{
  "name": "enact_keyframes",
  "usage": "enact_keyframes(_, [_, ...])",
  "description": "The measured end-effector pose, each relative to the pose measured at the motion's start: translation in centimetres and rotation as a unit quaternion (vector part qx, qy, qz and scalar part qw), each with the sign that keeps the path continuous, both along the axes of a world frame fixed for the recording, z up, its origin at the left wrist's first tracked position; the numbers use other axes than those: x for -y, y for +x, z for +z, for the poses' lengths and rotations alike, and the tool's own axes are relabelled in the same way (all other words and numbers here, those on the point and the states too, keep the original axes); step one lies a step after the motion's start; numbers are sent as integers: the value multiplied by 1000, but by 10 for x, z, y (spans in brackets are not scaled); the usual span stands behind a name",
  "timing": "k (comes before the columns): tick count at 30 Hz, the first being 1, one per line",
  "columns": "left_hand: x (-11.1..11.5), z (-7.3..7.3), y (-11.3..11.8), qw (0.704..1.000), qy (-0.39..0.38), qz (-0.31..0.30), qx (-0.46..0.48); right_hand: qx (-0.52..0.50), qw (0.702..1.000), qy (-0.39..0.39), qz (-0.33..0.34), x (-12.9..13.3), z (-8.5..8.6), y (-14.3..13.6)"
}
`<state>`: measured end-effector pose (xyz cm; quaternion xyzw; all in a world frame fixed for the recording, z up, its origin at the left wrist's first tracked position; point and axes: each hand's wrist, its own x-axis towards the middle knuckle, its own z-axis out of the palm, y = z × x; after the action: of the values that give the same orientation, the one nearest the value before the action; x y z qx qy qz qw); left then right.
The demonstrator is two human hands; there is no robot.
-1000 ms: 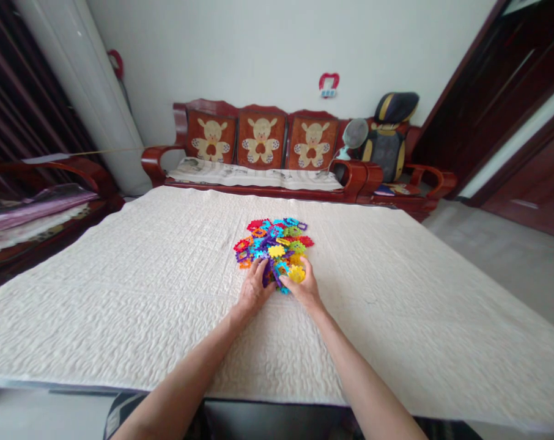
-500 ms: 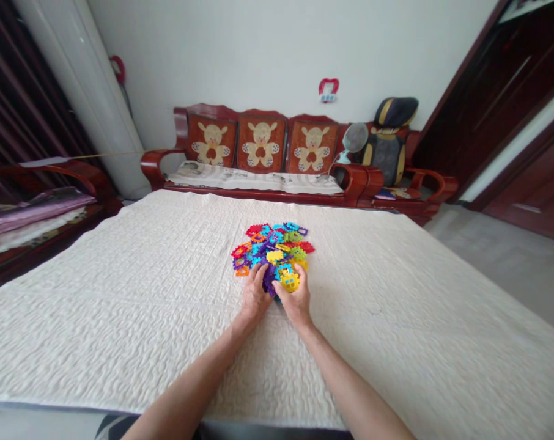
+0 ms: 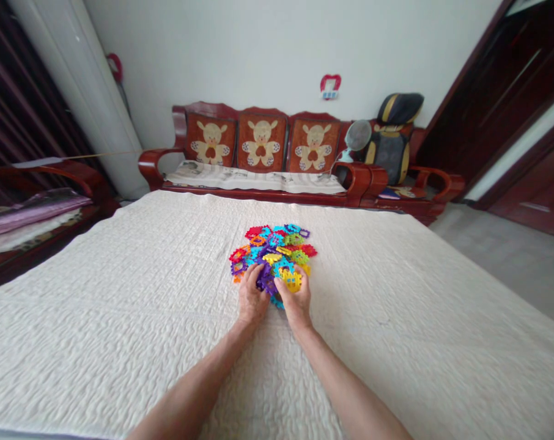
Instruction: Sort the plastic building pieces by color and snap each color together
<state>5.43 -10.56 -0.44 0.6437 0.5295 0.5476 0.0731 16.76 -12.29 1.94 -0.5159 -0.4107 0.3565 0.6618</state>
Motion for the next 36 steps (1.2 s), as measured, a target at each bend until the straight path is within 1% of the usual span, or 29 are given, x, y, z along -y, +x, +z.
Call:
enact_keyframes(3, [-10, 9, -1, 1000, 17, 3, -3, -19, 1000, 1, 0, -10, 7, 0])
enact_keyframes(6, [-30, 22, 0, 1000, 8, 9, 3, -14, 1000, 10, -8, -29, 17, 1])
enact_keyframes(9, [-57, 33, 1, 999, -32, 18, 7, 22, 999, 18, -27, -56, 26, 3])
enact_keyframes(12, [-85, 42, 3, 997, -69, 18, 1, 64, 997, 17, -49, -85, 32, 5])
enact_keyframes(15, [-108, 48, 5, 997, -74, 13, -5, 107, 992, 12, -61, -111, 35, 6])
enact_keyframes(18, [-123, 52, 7, 996, -82, 12, -19, 144, 988, -3, -47, -130, 35, 9])
enact_keyframes(21, [-128, 53, 7, 994, -103, 8, -41, 195, 980, 5, -39, -139, 32, 18])
enact_keyframes(24, [-122, 51, 3, 994, -93, 7, -64, 245, 967, 48, -44, -138, 24, 34])
enact_keyframes(27, [-114, 43, -2, 995, -62, 8, -79, 300, 948, 86, -53, -129, 11, 51])
enact_keyframes(32, [-109, 32, -8, 997, -32, 47, -52, 410, 892, 190, -26, -112, -10, 64])
enact_keyframes(34, [-108, 31, -8, 997, -16, 50, -52, 426, 880, 208, -26, -106, -15, 64])
enact_keyframes(36, [-106, 31, -7, 997, 3, 39, -72, 430, 877, 213, -33, -102, -17, 65])
